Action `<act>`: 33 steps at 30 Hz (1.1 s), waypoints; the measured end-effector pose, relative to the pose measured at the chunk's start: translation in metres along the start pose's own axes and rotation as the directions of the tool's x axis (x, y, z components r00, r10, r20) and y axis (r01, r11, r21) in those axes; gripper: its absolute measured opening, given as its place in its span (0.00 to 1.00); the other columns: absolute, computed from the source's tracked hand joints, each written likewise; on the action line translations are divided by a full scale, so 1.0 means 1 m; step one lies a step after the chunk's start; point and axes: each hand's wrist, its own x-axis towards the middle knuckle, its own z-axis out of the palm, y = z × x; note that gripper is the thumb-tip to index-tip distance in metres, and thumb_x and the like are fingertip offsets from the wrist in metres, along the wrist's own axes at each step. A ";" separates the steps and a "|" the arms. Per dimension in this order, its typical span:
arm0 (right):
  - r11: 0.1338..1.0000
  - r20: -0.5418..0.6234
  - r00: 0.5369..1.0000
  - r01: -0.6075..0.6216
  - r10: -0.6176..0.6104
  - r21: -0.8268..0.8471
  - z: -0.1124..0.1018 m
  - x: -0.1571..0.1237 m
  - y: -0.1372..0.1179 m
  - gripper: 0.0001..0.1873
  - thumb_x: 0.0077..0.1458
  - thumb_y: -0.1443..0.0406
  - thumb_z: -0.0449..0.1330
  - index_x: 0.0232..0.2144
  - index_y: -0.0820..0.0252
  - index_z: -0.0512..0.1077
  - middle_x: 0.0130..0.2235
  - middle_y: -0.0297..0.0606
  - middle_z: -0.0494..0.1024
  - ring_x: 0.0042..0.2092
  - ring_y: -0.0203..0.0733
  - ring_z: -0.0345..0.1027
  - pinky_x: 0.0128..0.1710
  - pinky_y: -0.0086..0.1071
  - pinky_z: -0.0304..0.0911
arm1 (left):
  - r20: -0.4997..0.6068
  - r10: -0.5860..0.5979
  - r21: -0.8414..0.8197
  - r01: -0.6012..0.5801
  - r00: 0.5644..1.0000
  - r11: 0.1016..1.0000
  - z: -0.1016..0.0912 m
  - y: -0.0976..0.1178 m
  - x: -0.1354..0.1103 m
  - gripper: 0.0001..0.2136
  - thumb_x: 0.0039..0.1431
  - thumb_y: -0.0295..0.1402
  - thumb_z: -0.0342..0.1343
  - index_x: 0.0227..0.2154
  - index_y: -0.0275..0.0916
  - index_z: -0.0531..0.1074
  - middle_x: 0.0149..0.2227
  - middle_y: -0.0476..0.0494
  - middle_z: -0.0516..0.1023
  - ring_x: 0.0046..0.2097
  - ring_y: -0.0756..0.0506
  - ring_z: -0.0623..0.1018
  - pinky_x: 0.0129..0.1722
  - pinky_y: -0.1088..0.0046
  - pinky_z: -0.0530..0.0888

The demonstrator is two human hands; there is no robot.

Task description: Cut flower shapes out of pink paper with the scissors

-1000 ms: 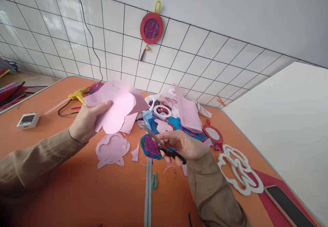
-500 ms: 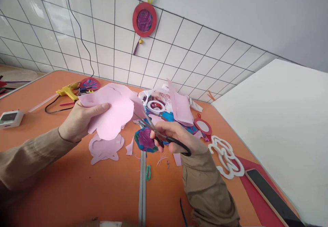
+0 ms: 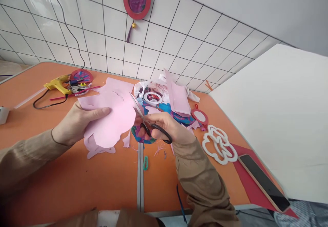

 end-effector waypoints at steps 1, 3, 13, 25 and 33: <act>1.000 -0.003 1.000 0.000 0.000 -0.004 0.001 0.000 0.000 0.29 0.50 0.42 0.65 0.38 0.62 0.75 0.32 0.40 0.74 0.32 0.39 0.66 0.31 0.34 0.62 | -0.007 -0.010 -0.006 0.010 1.000 1.000 0.000 0.000 0.000 0.14 0.46 0.31 0.72 0.38 0.36 0.82 0.35 0.39 0.86 0.34 0.37 0.85 0.29 0.68 0.83; 1.000 -0.016 1.000 0.000 0.000 -0.003 0.002 0.001 0.001 0.30 0.48 0.42 0.66 0.39 0.62 0.75 0.31 0.39 0.72 0.32 0.39 0.65 0.32 0.34 0.62 | -0.023 -0.022 -0.016 0.021 1.000 1.000 0.001 -0.001 -0.001 0.15 0.45 0.30 0.72 0.38 0.36 0.82 0.32 0.40 0.85 0.33 0.37 0.84 0.28 0.67 0.83; 0.999 -0.079 0.996 0.040 -0.041 -0.015 0.005 0.003 0.001 0.30 0.48 0.42 0.67 0.37 0.63 0.75 0.26 0.36 0.69 0.27 0.35 0.58 0.27 0.33 0.57 | -0.027 -0.003 0.011 0.003 1.000 1.000 0.001 -0.004 -0.001 0.13 0.46 0.32 0.72 0.36 0.37 0.82 0.35 0.40 0.85 0.34 0.37 0.84 0.29 0.66 0.83; 0.996 -0.134 0.991 -0.003 -0.009 -0.091 0.004 0.001 0.000 0.30 0.45 0.42 0.68 0.34 0.63 0.74 0.25 0.32 0.67 0.26 0.33 0.58 0.26 0.31 0.55 | -0.043 0.018 0.038 -0.016 0.999 0.999 0.002 -0.003 -0.002 0.12 0.45 0.33 0.72 0.34 0.36 0.82 0.33 0.39 0.85 0.31 0.37 0.84 0.26 0.68 0.82; 0.980 -0.160 0.987 -0.051 0.020 -0.193 0.005 0.002 -0.009 0.32 0.44 0.40 0.67 0.32 0.64 0.75 0.24 0.32 0.67 0.26 0.33 0.57 0.23 0.30 0.52 | -0.043 0.001 0.021 0.000 0.999 1.000 0.003 -0.002 -0.003 0.13 0.45 0.31 0.72 0.35 0.35 0.82 0.33 0.38 0.85 0.32 0.36 0.84 0.28 0.65 0.83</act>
